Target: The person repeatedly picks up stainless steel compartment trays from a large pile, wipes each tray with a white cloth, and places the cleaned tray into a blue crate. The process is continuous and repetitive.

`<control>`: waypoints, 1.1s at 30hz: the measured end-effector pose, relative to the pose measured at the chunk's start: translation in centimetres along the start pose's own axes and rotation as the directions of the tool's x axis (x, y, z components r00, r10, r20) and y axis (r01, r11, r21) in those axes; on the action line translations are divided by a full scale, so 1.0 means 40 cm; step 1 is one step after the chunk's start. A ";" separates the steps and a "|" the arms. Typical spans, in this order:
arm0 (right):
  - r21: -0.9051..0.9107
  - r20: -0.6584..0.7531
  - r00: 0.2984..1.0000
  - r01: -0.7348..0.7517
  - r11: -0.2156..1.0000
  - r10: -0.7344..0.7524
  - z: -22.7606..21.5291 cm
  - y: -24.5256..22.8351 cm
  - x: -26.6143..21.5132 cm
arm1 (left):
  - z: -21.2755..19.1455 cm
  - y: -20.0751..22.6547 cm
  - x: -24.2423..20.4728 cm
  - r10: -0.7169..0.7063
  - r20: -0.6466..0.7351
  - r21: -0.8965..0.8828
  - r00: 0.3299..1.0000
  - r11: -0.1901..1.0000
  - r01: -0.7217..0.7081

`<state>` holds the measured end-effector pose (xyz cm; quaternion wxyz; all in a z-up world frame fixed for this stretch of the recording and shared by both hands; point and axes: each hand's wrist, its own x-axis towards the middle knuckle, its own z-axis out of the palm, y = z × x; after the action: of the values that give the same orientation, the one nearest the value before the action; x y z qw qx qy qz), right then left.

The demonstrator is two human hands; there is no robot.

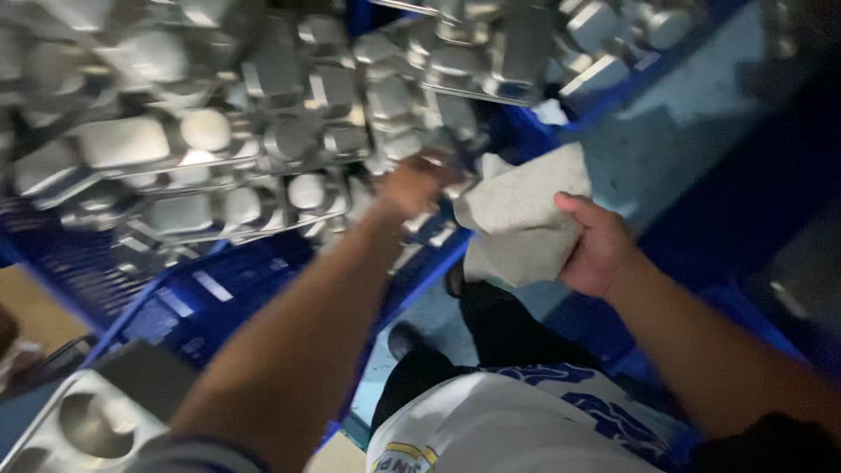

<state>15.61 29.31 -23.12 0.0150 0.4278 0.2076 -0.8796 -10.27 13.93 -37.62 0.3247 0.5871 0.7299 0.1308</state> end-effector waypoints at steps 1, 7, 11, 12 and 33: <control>0.009 -0.049 0.999 0.005 1.000 -0.005 -0.014 -0.021 -0.021 | -0.014 -0.067 0.029 -0.147 0.084 0.019 0.986 0.989 0.146; 0.070 -0.299 0.951 -0.063 0.996 0.082 -0.090 -0.020 -0.112 | 0.006 -0.195 0.129 -0.552 0.293 -0.393 0.781 0.675 0.625; 0.099 -0.269 0.952 -0.122 0.988 0.145 -0.088 0.046 -0.119 | 0.116 -0.061 0.151 -0.568 0.205 -0.079 0.797 0.802 0.592; 0.122 -0.210 0.967 -0.122 0.985 0.146 -0.087 0.058 -0.109 | 0.119 -0.035 0.147 -0.560 0.196 -0.092 0.805 0.807 0.584; -0.734 0.598 0.338 0.594 -0.328 -0.726 0.492 0.091 -0.222 | -0.390 0.453 -0.311 -0.107 -0.362 -0.921 0.926 -0.113 -0.373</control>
<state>7.28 17.20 -6.90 -0.2585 0.1693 0.8757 -0.3711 -4.83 10.18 -11.48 0.5115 0.1931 0.3670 0.7526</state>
